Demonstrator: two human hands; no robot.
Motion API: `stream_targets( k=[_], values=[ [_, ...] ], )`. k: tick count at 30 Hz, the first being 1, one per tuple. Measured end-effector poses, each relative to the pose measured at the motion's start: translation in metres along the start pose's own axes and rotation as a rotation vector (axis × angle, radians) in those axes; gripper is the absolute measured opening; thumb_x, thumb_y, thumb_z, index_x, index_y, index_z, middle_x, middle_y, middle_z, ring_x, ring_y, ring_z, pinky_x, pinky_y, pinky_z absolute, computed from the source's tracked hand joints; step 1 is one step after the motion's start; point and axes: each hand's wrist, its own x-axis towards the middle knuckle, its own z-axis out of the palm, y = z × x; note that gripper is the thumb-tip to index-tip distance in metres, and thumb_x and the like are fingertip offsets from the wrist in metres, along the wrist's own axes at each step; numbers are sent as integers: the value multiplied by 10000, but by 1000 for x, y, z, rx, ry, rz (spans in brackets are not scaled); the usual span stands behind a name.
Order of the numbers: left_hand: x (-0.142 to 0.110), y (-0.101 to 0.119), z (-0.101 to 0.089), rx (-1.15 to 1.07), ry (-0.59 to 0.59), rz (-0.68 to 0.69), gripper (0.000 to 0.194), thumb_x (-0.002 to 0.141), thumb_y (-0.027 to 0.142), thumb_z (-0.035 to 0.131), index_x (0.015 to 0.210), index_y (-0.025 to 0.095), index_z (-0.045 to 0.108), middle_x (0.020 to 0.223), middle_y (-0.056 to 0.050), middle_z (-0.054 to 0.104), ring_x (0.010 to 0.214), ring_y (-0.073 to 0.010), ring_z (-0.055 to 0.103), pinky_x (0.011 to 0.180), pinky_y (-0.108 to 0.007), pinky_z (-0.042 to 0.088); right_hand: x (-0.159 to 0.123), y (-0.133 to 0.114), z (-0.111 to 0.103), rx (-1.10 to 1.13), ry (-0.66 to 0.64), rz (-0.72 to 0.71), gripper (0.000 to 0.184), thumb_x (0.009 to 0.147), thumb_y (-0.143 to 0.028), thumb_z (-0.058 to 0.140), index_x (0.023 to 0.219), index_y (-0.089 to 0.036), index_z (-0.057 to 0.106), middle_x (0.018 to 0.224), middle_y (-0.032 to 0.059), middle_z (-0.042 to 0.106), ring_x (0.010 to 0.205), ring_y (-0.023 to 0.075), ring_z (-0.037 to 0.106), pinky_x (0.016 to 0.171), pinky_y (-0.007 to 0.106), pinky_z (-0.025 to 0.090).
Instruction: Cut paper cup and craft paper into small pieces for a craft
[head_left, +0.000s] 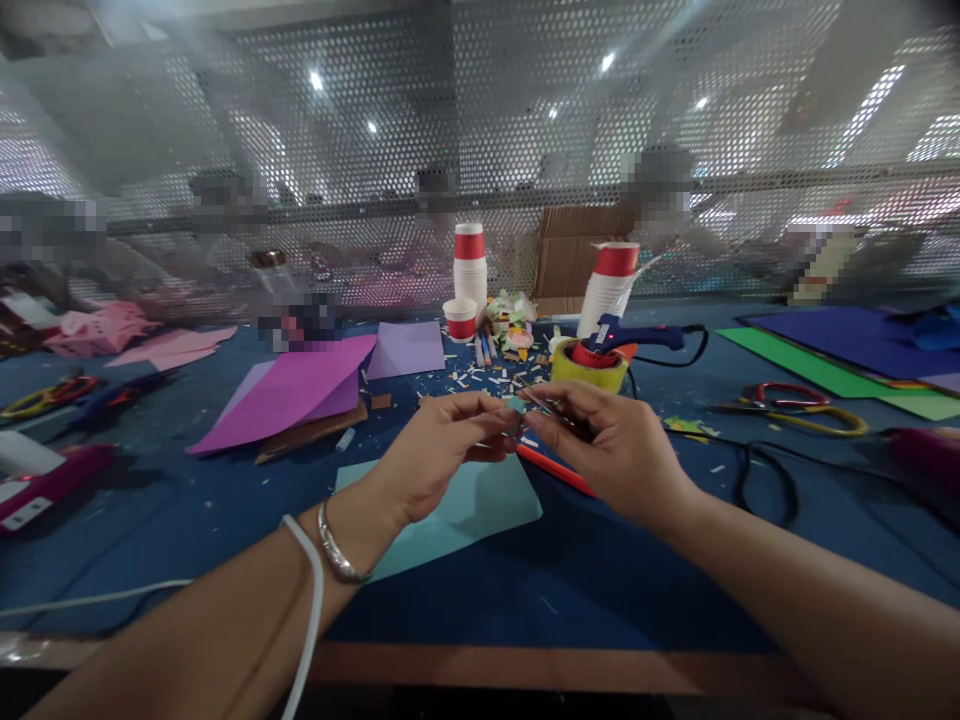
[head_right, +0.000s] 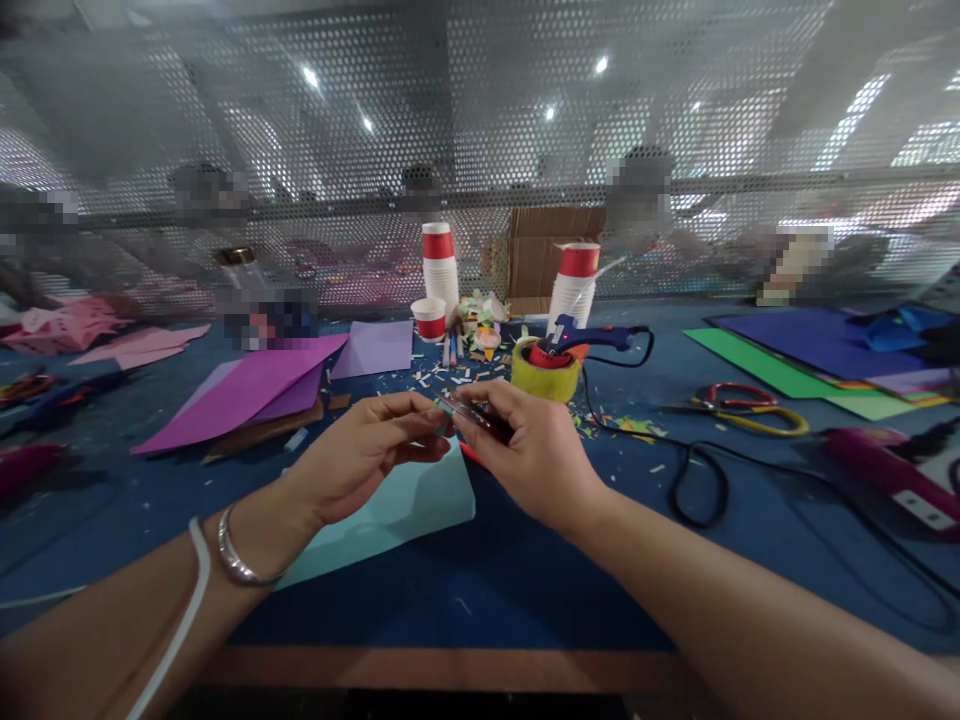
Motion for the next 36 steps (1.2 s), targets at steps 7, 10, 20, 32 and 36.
stream_targets(
  k=[7,10,20,32,36],
  values=[
    [0,-2,1,-168,19,-69,59,722,213,747,714,178,699,731,-13,673,717,-146,617,805,-349,475,-1,-3,1,2,-43,6,311,862,-327,659,1133,-176,683,696,-7,664,573,121,571,541,240,453],
    [0,-2,4,-149,53,-67,13,717,165,710,723,172,719,760,-24,685,730,-149,618,790,-339,479,-2,-5,1,-29,-89,14,392,842,-305,670,1213,-181,645,659,-30,641,537,114,546,527,238,435],
    [-4,-6,13,-88,92,27,80,713,170,717,753,178,786,802,-51,737,790,-164,645,813,-314,493,-2,-5,1,-195,-74,-30,361,805,-226,633,1164,-187,643,688,-19,690,560,134,598,571,248,453],
    [-1,-7,10,27,70,136,118,799,276,738,795,159,756,776,-36,708,743,-146,634,800,-308,507,3,-7,0,27,0,60,270,869,-401,649,997,-165,678,634,-12,622,539,120,539,491,232,410],
    [-4,-6,13,54,28,164,126,767,267,777,797,148,751,781,-37,704,736,-140,625,765,-283,509,5,-5,0,121,-8,81,210,866,-365,634,887,-158,666,694,9,645,585,120,546,524,231,438]
  ],
)
